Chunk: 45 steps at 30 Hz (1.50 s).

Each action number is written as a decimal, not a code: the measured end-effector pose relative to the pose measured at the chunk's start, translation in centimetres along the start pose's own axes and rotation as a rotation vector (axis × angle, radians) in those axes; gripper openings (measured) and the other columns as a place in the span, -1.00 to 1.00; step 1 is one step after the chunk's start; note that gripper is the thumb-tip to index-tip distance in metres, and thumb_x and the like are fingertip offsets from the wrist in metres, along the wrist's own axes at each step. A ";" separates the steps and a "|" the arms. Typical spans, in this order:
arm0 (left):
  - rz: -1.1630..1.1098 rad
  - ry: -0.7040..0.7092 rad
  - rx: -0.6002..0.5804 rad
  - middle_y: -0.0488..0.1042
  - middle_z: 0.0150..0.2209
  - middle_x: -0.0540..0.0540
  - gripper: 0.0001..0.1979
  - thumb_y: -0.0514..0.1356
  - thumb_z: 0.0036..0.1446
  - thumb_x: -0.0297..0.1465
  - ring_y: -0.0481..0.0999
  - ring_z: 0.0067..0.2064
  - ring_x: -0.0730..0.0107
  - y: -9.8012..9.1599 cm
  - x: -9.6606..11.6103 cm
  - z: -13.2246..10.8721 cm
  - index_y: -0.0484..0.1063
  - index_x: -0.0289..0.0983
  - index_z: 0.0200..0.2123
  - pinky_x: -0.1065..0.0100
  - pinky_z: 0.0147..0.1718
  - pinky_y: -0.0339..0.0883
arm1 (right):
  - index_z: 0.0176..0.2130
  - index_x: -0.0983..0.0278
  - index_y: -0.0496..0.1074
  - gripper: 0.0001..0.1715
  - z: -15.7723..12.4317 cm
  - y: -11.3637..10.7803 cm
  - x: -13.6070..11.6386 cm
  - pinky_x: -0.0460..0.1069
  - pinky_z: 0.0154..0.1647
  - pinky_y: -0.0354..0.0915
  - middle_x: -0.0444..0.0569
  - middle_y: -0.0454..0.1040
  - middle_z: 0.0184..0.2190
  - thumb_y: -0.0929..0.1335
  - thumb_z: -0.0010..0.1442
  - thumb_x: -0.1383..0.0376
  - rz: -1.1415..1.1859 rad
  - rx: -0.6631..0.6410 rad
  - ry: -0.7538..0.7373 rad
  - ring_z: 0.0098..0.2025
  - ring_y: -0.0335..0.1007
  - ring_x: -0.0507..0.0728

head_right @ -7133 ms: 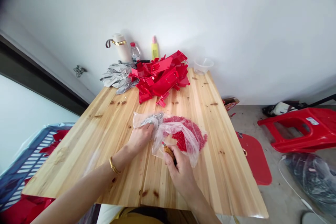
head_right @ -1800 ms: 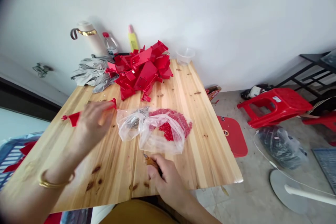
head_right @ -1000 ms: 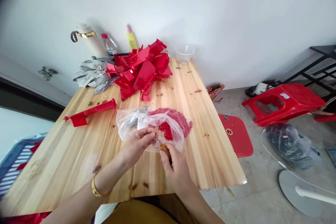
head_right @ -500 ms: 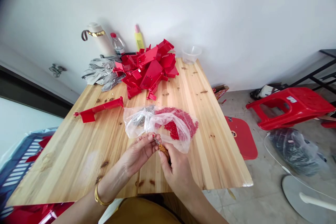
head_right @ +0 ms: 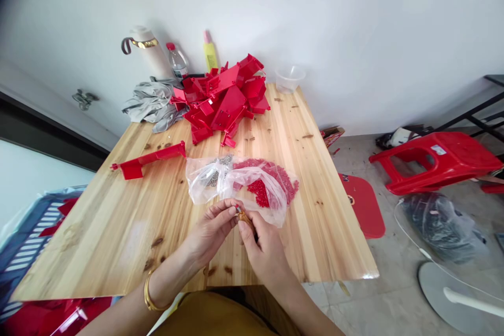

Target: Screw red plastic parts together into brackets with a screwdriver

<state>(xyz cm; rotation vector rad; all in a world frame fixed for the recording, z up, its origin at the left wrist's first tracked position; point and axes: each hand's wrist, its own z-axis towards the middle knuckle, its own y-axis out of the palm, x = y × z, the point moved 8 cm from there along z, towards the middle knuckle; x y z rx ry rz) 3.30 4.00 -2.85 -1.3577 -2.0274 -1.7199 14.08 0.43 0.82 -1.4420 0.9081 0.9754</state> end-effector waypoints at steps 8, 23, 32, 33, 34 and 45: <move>0.054 0.022 0.036 0.52 -0.39 -0.03 -0.77 0.45 0.01 -0.31 0.42 -0.36 0.52 0.0 -0.1 0.0 0.60 -0.30 -0.28 0.43 -0.25 0.30 | -0.26 0.25 0.38 -0.61 -0.2 1.5 1.6 -0.11 -0.61 -0.10 -0.22 0.27 -0.58 0.30 0.33 -0.01 0.584 -0.129 0.336 -0.62 -0.02 -0.07; 1.738 0.396 0.357 0.53 -0.22 -0.17 -0.84 0.10 0.28 -0.44 0.50 -0.23 0.20 -5.1 9.3 2.6 0.50 -0.20 -0.23 0.32 -0.24 0.28 | -0.31 0.23 0.32 -0.59 -0.3 0.6 2.0 -0.07 -0.51 0.07 -0.16 0.30 -0.49 0.20 0.42 0.01 0.294 -0.094 0.134 -0.51 0.14 0.00; 1.805 0.328 0.336 0.53 -0.26 -0.26 -0.84 0.09 0.23 -0.53 0.53 -0.24 0.08 -5.4 8.4 5.6 0.47 -0.26 -0.29 0.22 -0.22 0.28 | -0.33 0.22 0.30 -0.62 0.5 1.5 0.3 -0.07 -0.46 0.14 -0.19 0.31 -0.52 0.17 0.44 0.09 0.095 -0.104 0.035 -0.51 0.22 0.02; 1.794 0.341 0.339 0.53 -0.27 -0.26 -0.84 0.09 0.23 -0.52 0.53 -0.25 0.09 -5.6 8.5 5.5 0.47 -0.26 -0.28 0.23 -0.23 0.28 | -0.33 0.22 0.31 -0.63 0.6 1.6 0.2 -0.07 -0.46 0.14 -0.19 0.31 -0.53 0.17 0.44 0.09 0.084 -0.103 0.026 -0.51 0.22 0.02; 1.781 0.353 0.342 0.53 -0.28 -0.24 -0.84 0.09 0.24 -0.50 0.52 -0.26 0.11 -5.7 8.5 5.3 0.48 -0.26 -0.27 0.24 -0.25 0.27 | -0.33 0.22 0.31 -0.63 0.7 1.6 0.0 -0.07 -0.45 0.14 -0.20 0.31 -0.53 0.17 0.44 0.10 0.073 -0.102 0.016 -0.51 0.23 0.02; 0.305 0.229 0.295 0.48 -0.43 -0.02 -0.68 0.43 -0.05 -0.18 0.16 -0.60 0.66 -6.0 7.9 2.0 0.53 -0.32 -0.40 0.51 -0.65 -0.13 | -0.39 0.20 0.27 -0.66 4.2 3.4 -1.7 -0.07 -0.40 0.21 -0.16 0.38 -0.52 0.18 0.42 0.18 -0.037 -0.049 -0.122 -0.46 0.32 0.05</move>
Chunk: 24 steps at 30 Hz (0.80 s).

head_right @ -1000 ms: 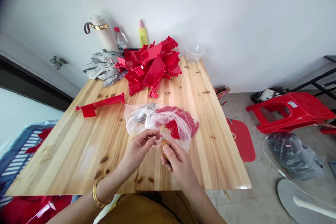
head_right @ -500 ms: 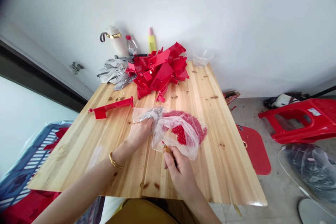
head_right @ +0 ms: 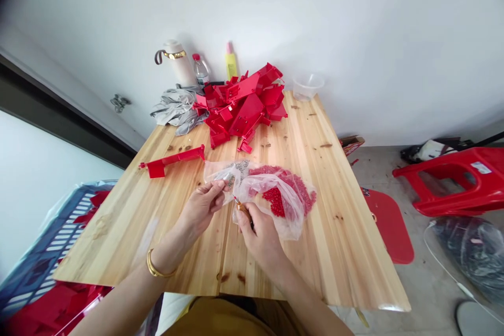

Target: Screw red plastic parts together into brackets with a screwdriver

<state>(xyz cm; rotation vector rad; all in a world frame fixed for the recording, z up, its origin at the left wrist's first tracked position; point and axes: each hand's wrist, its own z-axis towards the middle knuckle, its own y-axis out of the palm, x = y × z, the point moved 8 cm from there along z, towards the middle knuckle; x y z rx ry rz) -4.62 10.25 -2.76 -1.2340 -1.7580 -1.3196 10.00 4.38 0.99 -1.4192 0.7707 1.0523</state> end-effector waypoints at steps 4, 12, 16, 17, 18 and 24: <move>-0.164 -0.061 -0.015 0.47 -0.43 -0.01 -0.66 0.49 -0.14 -0.25 0.21 -0.55 0.68 1.0 -0.1 -1.3 0.57 -0.35 -0.35 0.56 -0.65 -0.07 | -0.37 0.19 0.29 -0.71 0.8 0.6 -0.6 -0.05 -0.40 0.22 -0.14 0.42 -0.50 0.20 0.40 0.21 -0.039 0.030 -0.044 -0.46 0.36 0.07; -0.221 -0.055 0.012 0.43 -0.50 0.02 -0.66 0.50 -0.15 -0.28 0.28 -0.52 0.63 1.4 -1.0 -1.8 0.59 -0.36 -0.34 0.53 -0.59 0.06 | -0.26 0.22 0.37 -0.81 0.8 0.5 -0.4 -0.05 -0.39 0.26 -0.11 0.50 -0.45 0.22 0.39 0.26 -0.115 0.053 -0.062 -0.43 0.43 0.10; -0.198 -0.021 0.028 0.41 -0.53 0.03 -0.68 0.50 -0.14 -0.28 0.30 -0.49 0.61 1.4 -0.9 -2.1 0.60 -0.34 -0.34 0.52 -0.53 0.14 | -0.22 0.22 0.40 -0.79 0.7 0.4 -0.3 -0.03 -0.38 0.31 -0.06 0.53 -0.41 0.21 0.39 0.27 -0.159 0.075 -0.077 -0.38 0.46 0.13; -0.190 -0.016 0.026 0.40 -0.54 0.04 -0.69 0.50 -0.14 -0.28 0.29 -0.50 0.61 1.5 -0.9 -2.1 0.60 -0.34 -0.35 0.52 -0.52 0.15 | -0.21 0.22 0.41 -0.79 0.7 0.4 -0.3 -0.02 -0.36 0.32 -0.05 0.54 -0.39 0.21 0.39 0.27 -0.172 0.080 -0.079 -0.37 0.47 0.14; -0.187 -0.016 0.022 0.40 -0.55 0.05 -0.70 0.50 -0.13 -0.28 0.28 -0.50 0.61 1.5 -1.0 -2.1 0.60 -0.33 -0.37 0.52 -0.51 0.16 | -0.19 0.23 0.41 -0.79 0.7 0.4 -0.2 -0.01 -0.35 0.33 -0.03 0.55 -0.37 0.21 0.39 0.27 -0.181 0.084 -0.083 -0.36 0.48 0.15; -0.172 -0.068 -0.050 0.49 -0.42 -0.02 -0.74 0.49 -0.11 -0.29 0.37 -0.44 0.55 1.8 -1.1 -2.5 0.62 -0.27 -0.33 0.48 -0.45 0.23 | -0.11 0.20 0.45 -0.77 0.5 -0.2 -0.3 0.02 -0.17 0.41 0.03 0.58 -0.17 0.22 0.40 0.25 -0.100 0.121 -0.159 -0.13 0.52 0.20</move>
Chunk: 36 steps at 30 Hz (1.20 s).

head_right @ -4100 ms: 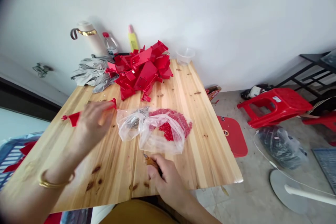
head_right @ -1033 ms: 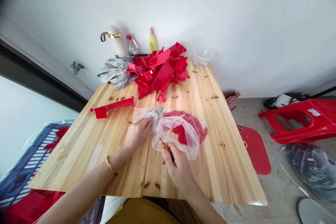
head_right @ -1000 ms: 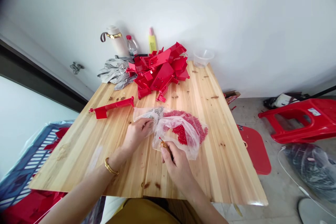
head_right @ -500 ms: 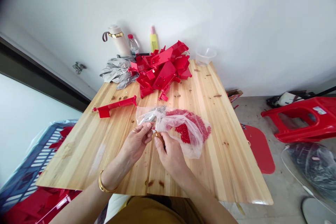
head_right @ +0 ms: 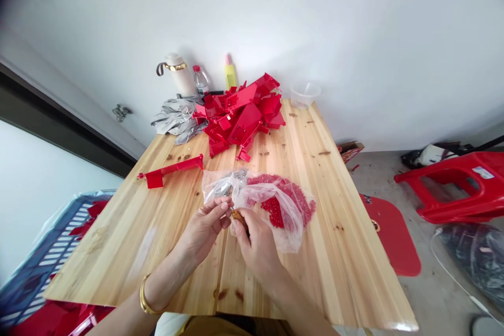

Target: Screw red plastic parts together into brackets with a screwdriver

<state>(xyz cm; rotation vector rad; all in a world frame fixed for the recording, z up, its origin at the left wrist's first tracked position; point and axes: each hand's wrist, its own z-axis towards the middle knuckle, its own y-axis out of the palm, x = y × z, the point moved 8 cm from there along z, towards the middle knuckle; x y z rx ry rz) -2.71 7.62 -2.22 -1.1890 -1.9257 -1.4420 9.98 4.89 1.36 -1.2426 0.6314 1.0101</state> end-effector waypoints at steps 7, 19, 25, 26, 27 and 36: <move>0.961 0.557 -0.073 0.57 -0.13 -0.16 -0.77 0.28 0.18 -0.28 0.52 -0.18 0.26 5.7 9.4 5.7 0.57 -0.25 -0.14 0.31 -0.14 0.35 | 0.04 0.24 0.42 -0.65 -0.2 -2.7 0.5 -0.03 -0.28 0.40 -0.03 0.55 -0.31 0.20 0.42 0.16 0.220 0.069 0.119 -0.33 0.49 0.13; 1.629 0.454 0.097 0.58 -0.12 -0.38 -0.62 0.20 0.10 -0.53 0.58 -0.02 -0.07 9.3 10.2 16.8 0.40 -0.39 0.02 0.07 -0.03 0.40 | -0.01 0.25 0.44 -0.65 -1.7 -5.2 1.7 -0.06 -0.30 0.36 -0.09 0.51 -0.38 0.20 0.42 0.14 0.218 0.096 0.146 -0.35 0.46 0.10; 1.061 0.496 -0.193 0.56 0.01 -0.18 -0.56 0.20 0.14 -0.41 0.58 0.00 0.18 6.5 11.2 7.7 0.36 -0.30 0.11 0.20 0.01 0.45 | -0.08 0.23 0.46 -0.72 1.6 -6.5 -0.1 -0.04 -0.28 0.34 -0.08 0.53 -0.36 0.22 0.41 0.19 0.081 0.109 0.033 -0.33 0.48 0.12; 0.910 0.473 -0.231 0.57 0.00 -0.19 -0.55 0.22 0.13 -0.39 0.58 0.00 0.16 5.9 11.0 6.3 0.36 -0.30 0.11 0.17 0.02 0.45 | -0.09 0.23 0.46 -0.72 2.2 -6.4 -0.6 -0.03 -0.28 0.33 -0.07 0.53 -0.36 0.22 0.41 0.20 0.065 0.106 0.008 -0.32 0.48 0.12; 0.798 0.450 -0.247 0.57 -0.01 -0.18 -0.55 0.24 0.12 -0.38 0.58 0.01 0.13 5.3 10.6 5.1 0.38 -0.30 0.10 0.14 0.04 0.44 | -0.09 0.23 0.46 -0.73 2.7 -6.3 -1.1 -0.02 -0.28 0.33 -0.06 0.54 -0.35 0.22 0.41 0.21 0.047 0.106 -0.012 -0.31 0.49 0.13; 0.839 0.554 -0.229 0.54 -0.02 -0.15 -0.66 0.24 0.16 -0.42 0.55 -0.01 0.22 3.2 8.9 0.1 0.45 -0.22 0.02 0.23 0.03 0.40 | -0.07 0.26 0.44 -0.79 3.2 -4.3 -2.8 0.00 -0.18 0.38 0.00 0.61 -0.19 0.25 0.37 0.32 -0.138 0.140 -0.118 -0.19 0.56 0.16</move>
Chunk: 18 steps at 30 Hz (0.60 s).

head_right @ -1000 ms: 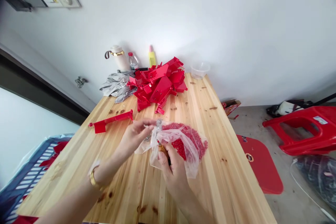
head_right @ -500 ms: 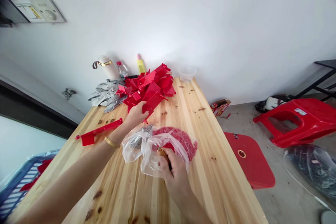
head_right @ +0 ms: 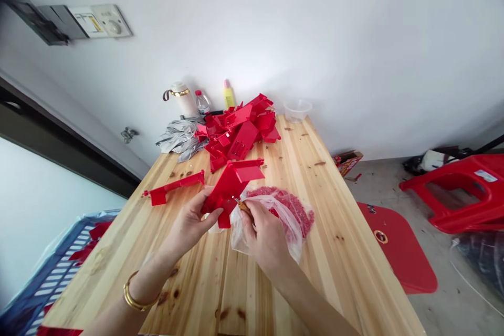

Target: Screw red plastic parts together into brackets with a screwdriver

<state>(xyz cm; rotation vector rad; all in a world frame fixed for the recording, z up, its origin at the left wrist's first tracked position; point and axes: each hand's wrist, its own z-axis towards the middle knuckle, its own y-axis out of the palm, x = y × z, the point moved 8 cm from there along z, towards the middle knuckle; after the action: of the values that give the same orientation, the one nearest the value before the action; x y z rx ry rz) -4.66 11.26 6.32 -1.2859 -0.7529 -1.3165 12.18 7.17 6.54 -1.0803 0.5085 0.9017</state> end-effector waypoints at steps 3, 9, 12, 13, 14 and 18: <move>0.072 0.065 0.022 0.55 -0.08 -0.11 -0.64 0.21 0.17 -0.45 0.56 -0.07 0.29 0.2 0.7 -0.9 0.44 -0.18 0.06 0.32 -0.06 0.42 | -0.04 0.29 0.44 -0.77 -0.5 0.2 -0.5 0.00 -0.22 0.38 0.03 0.61 -0.19 0.25 0.37 0.33 -0.103 0.025 -0.045 -0.20 0.57 0.17; 0.306 0.132 0.140 0.57 -0.22 0.00 -0.60 0.18 0.13 -0.53 0.51 -0.33 0.47 0.4 1.9 -2.5 0.42 -0.15 0.04 0.43 -0.27 0.40 | -0.01 0.40 0.46 -0.66 -1.4 0.4 -3.0 0.01 -0.41 0.32 0.12 0.59 -0.25 0.18 0.44 0.32 -0.492 0.081 -0.214 -0.33 0.55 0.19; 0.273 0.127 0.186 0.58 -0.22 0.01 -0.62 0.18 0.13 -0.53 0.50 -0.35 0.49 0.4 2.2 -3.2 0.41 -0.14 0.03 0.45 -0.28 0.40 | -0.01 0.43 0.47 -0.66 -1.6 0.5 -4.0 0.01 -0.46 0.28 0.12 0.57 -0.29 0.19 0.44 0.33 -0.640 0.087 -0.290 -0.36 0.53 0.18; 0.230 0.101 0.197 0.58 -0.21 0.01 -0.63 0.18 0.14 -0.51 0.51 -0.34 0.49 0.3 2.0 -3.4 0.41 -0.14 0.02 0.45 -0.28 0.41 | -0.01 0.43 0.47 -0.68 -1.6 0.5 -4.3 0.01 -0.46 0.27 0.11 0.56 -0.30 0.20 0.44 0.35 -0.669 0.083 -0.309 -0.37 0.52 0.17; 0.177 0.070 0.200 0.58 -0.20 0.00 -0.65 0.18 0.15 -0.49 0.53 -0.32 0.48 0.2 1.8 -3.5 0.41 -0.14 0.02 0.45 -0.27 0.42 | 0.00 0.42 0.47 -0.69 -1.7 0.4 -4.4 0.01 -0.45 0.27 0.09 0.56 -0.31 0.22 0.42 0.37 -0.692 0.075 -0.323 -0.37 0.52 0.16; 0.054 -0.015 0.176 0.58 -0.20 -0.01 -0.65 0.20 0.16 -0.46 0.56 -0.28 0.44 0.2 1.0 -3.8 0.41 -0.14 0.03 0.44 -0.25 0.44 | -0.01 0.37 0.48 -0.74 -1.8 0.3 -5.0 0.02 -0.44 0.27 0.04 0.54 -0.31 0.28 0.36 0.43 -0.781 0.045 -0.387 -0.36 0.50 0.16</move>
<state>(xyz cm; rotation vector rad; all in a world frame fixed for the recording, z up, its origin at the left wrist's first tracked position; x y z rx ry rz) -5.28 7.34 6.43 -1.1684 -0.8201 -1.1713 9.32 3.70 9.34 -0.9188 -0.2185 0.3790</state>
